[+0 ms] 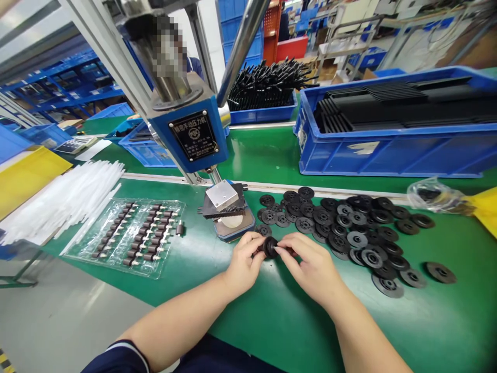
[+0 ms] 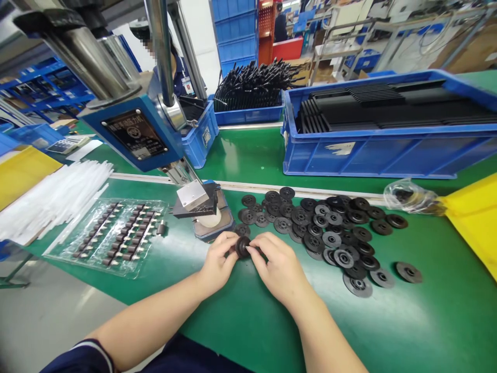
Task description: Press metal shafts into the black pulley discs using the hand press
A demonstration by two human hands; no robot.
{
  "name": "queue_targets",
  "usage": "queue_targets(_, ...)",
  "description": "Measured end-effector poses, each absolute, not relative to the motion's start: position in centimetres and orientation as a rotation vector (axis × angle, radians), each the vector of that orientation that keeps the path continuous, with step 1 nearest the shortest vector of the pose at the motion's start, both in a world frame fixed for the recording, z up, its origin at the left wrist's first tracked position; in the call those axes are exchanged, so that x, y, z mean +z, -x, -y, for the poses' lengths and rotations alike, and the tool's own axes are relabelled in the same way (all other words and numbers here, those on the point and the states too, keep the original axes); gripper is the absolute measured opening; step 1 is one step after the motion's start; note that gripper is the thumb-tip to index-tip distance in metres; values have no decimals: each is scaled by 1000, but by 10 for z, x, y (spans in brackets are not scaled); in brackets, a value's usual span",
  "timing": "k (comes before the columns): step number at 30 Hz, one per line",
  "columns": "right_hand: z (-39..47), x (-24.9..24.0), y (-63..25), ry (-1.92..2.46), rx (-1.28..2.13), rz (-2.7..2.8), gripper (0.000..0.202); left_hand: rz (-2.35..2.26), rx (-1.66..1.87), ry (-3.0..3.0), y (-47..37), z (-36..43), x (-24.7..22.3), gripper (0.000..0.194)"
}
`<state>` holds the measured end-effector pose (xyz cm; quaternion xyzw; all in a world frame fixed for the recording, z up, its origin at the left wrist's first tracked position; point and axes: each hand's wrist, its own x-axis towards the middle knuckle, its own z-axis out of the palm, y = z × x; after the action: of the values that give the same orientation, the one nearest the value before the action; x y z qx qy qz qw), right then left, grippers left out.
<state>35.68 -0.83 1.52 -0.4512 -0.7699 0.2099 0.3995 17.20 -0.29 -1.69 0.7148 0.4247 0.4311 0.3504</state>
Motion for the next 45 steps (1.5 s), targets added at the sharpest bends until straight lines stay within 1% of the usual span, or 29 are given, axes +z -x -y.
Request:
queue_targets(2,8,14,-358,1170,518,1982,12,-1089,1106,-1883,-171,3,-16,28)
queue_targets(5,7,12,-359,1212,500,2004,14,-1073,1078,-1898,-171,3,-16,25)
queue_targets(13,7,16,-365,1206,597,1963,14,-1030,1063,-1827,-170,1,-17,20)
queue_targets(20,7,11,-365,1179,568,2049,14,-975,1010,-1820,-166,-3,-13,29)
queue_targets(27,10,11,-366,1208,421,2130,11,-945,919,-1707,-163,-4,-17,35)
queue_targets(34,15,13,-360,1202,296,2192,17,-971,907,-1565,-163,-6,-20,41)
queue_targets(38,13,11,-359,1221,375,2117,17,-975,905,-1529,-162,-8,-21,45)
queue_targets(45,14,19,-357,1183,498,2007,12,-953,896,-1521,-159,-8,-20,45)
